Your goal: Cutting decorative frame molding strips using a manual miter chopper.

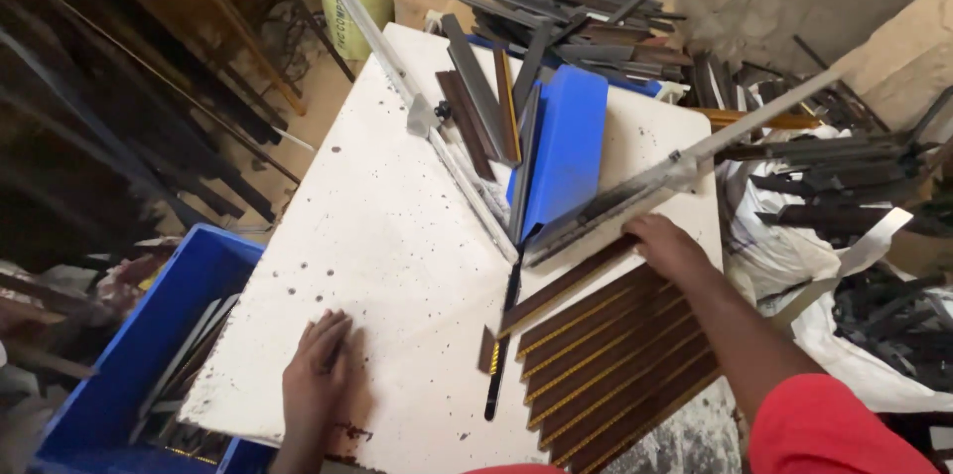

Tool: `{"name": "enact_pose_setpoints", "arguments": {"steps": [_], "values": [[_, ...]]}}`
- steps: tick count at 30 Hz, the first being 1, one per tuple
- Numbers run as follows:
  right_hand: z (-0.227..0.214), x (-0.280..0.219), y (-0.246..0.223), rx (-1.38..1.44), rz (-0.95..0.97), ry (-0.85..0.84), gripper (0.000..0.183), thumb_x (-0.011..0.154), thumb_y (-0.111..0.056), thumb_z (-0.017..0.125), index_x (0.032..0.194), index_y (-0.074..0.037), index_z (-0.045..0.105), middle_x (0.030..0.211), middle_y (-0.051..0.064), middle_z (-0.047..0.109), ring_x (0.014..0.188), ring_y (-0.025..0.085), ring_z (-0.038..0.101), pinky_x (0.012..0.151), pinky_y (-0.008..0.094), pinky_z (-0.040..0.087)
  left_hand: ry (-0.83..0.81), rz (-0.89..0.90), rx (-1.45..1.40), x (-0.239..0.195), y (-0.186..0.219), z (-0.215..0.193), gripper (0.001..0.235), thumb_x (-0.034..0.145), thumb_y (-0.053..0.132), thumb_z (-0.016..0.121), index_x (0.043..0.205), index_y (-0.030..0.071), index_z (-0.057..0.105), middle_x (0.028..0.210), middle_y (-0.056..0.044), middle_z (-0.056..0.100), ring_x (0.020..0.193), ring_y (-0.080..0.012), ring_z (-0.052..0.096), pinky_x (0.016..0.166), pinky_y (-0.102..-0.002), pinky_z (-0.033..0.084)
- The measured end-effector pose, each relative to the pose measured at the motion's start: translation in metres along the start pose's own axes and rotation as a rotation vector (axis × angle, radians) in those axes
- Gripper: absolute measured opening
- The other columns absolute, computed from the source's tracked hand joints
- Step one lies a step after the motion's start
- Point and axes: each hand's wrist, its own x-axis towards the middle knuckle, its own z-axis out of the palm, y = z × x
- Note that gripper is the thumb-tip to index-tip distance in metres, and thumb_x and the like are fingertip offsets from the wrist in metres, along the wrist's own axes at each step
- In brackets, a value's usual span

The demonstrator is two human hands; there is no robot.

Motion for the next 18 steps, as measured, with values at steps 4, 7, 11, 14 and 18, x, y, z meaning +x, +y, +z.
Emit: {"name": "enact_pose_setpoints", "arguments": {"steps": [4, 7, 11, 14, 18], "values": [[0.021, -0.017, -0.001, 0.127, -0.154, 0.028, 0.044, 0.084, -0.015, 0.071, 0.127, -0.007, 0.065, 0.126, 0.019, 0.064, 0.12, 0.04, 0.057, 0.104, 0.047, 0.046, -0.008, 0.004, -0.072, -0.004, 0.009, 0.016, 0.033, 0.086, 0.002, 0.065, 0.116, 0.008, 0.074, 0.126, -0.011, 0.073, 0.13, -0.0267, 0.064, 0.117, -0.041, 0.043], [0.014, -0.037, -0.086, 0.081, -0.035, -0.047, 0.041, 0.087, -0.016, 0.07, 0.128, -0.013, 0.066, 0.127, 0.013, 0.066, 0.12, 0.037, 0.06, 0.104, 0.046, 0.048, -0.127, -0.031, -0.107, -0.003, 0.042, 0.043, 0.036, 0.085, 0.004, 0.065, 0.119, 0.01, 0.074, 0.124, -0.011, 0.075, 0.125, -0.024, 0.067, 0.119, -0.042, 0.039], [0.044, -0.045, -0.172, 0.185, -0.023, 0.154, 0.043, 0.087, -0.027, 0.074, 0.126, -0.011, 0.07, 0.125, 0.012, 0.068, 0.115, 0.033, 0.064, 0.097, 0.045, 0.053, -0.451, -0.028, 0.126, 0.027, 0.084, 0.117, 0.043, 0.099, 0.028, 0.056, 0.139, 0.01, 0.058, 0.139, -0.015, 0.061, 0.133, -0.0274, 0.054, 0.127, -0.05, 0.022], [0.031, -0.056, -0.192, 0.318, -0.098, 0.391, 0.042, 0.083, -0.03, 0.08, 0.117, -0.006, 0.075, 0.122, 0.014, 0.073, 0.12, 0.034, 0.064, 0.098, 0.047, 0.053, -0.448, 0.001, 0.288, 0.062, 0.11, 0.16, 0.061, 0.101, 0.036, 0.051, 0.15, 0.001, 0.037, 0.155, -0.029, 0.034, 0.148, -0.0405, 0.025, 0.12, -0.059, 0.011], [0.045, -0.098, -0.104, 0.353, -0.042, 0.323, 0.036, 0.087, -0.034, 0.075, 0.114, -0.01, 0.079, 0.129, 0.011, 0.073, 0.127, 0.029, 0.063, 0.104, 0.046, 0.051, -0.442, 0.004, 0.264, 0.096, 0.089, 0.231, 0.065, 0.102, 0.034, 0.048, 0.154, -0.001, 0.029, 0.162, -0.034, 0.018, 0.154, -0.0462, 0.011, 0.123, -0.059, 0.008]]}}
